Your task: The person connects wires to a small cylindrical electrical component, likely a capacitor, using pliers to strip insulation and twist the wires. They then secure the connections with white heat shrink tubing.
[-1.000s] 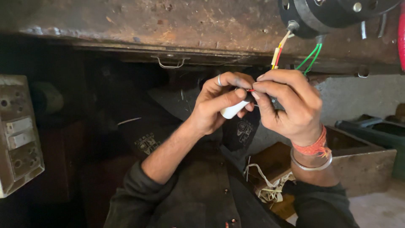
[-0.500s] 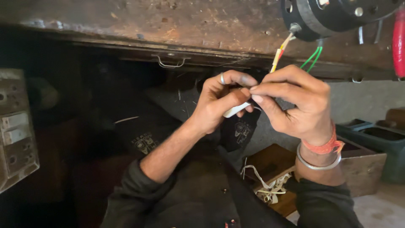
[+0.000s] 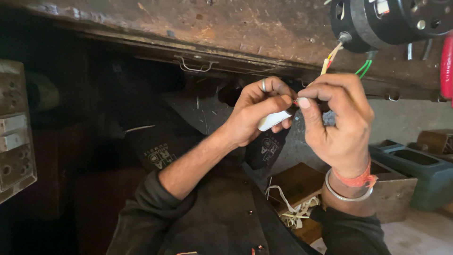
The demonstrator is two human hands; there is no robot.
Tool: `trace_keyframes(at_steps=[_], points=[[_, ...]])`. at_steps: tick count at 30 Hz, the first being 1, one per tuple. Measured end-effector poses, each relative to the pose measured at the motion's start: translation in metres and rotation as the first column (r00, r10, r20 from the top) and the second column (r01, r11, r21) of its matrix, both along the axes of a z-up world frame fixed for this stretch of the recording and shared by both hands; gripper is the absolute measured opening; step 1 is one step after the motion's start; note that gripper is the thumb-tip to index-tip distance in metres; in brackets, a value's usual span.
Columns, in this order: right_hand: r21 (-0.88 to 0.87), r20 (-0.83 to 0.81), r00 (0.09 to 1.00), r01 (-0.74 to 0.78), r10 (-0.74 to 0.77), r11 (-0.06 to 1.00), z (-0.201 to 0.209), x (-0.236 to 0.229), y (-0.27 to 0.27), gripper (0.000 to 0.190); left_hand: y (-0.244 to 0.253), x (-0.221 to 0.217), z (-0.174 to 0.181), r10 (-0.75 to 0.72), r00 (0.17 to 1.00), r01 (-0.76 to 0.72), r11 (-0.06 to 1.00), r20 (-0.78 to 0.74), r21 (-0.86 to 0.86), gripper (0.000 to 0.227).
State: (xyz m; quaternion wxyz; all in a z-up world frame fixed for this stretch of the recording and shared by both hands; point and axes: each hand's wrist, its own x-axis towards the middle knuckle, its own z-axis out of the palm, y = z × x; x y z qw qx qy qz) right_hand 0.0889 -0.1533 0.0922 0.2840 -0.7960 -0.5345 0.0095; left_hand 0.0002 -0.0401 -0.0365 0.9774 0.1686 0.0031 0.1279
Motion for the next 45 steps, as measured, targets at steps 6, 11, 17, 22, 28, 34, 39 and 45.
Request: trace_keyframes(at_steps=[6,11,17,22,28,34,39,45], points=[[0.031,0.076,0.997,0.03,-0.032,0.999,-0.005,-0.01,-0.002,0.008,-0.012,-0.004,0.011,0.232,0.971,-0.218,0.956,-0.052,0.198,0.008],[0.088,-0.122,0.992,0.043,-0.032,0.995,-0.012,-0.012,-0.006,0.009,-0.016,-0.006,0.015,0.32,0.947,-0.31,0.921,-0.005,0.235,0.009],[0.111,-0.306,0.951,0.077,-0.04,0.991,-0.015,-0.012,-0.012,0.008,-0.017,-0.01,0.019,0.447,0.89,-0.445,0.809,0.092,0.384,0.015],[0.187,-0.513,0.858,0.119,-0.006,0.975,-0.022,-0.007,-0.012,0.009,-0.015,-0.007,0.022,0.348,0.931,-0.365,0.888,0.109,0.279,0.012],[0.239,-0.605,0.794,0.117,0.054,0.964,-0.035,0.005,-0.016,0.014,-0.009,-0.009,0.016,0.167,0.973,-0.191,0.97,0.161,0.148,0.013],[0.292,-0.708,0.695,0.12,0.129,0.949,-0.033,0.015,-0.02,0.012,-0.008,-0.011,0.019,0.152,0.982,-0.172,0.967,0.115,0.19,0.018],[0.254,-0.723,0.679,0.095,0.124,0.963,-0.019,0.017,-0.02,0.024,-0.01,-0.013,0.025,0.208,0.975,-0.219,0.955,0.071,0.199,0.016],[0.195,-0.615,0.779,-0.001,0.123,0.981,-0.011,0.023,-0.02,0.014,-0.015,-0.015,0.026,0.254,0.964,-0.265,0.921,0.074,0.285,0.015]])
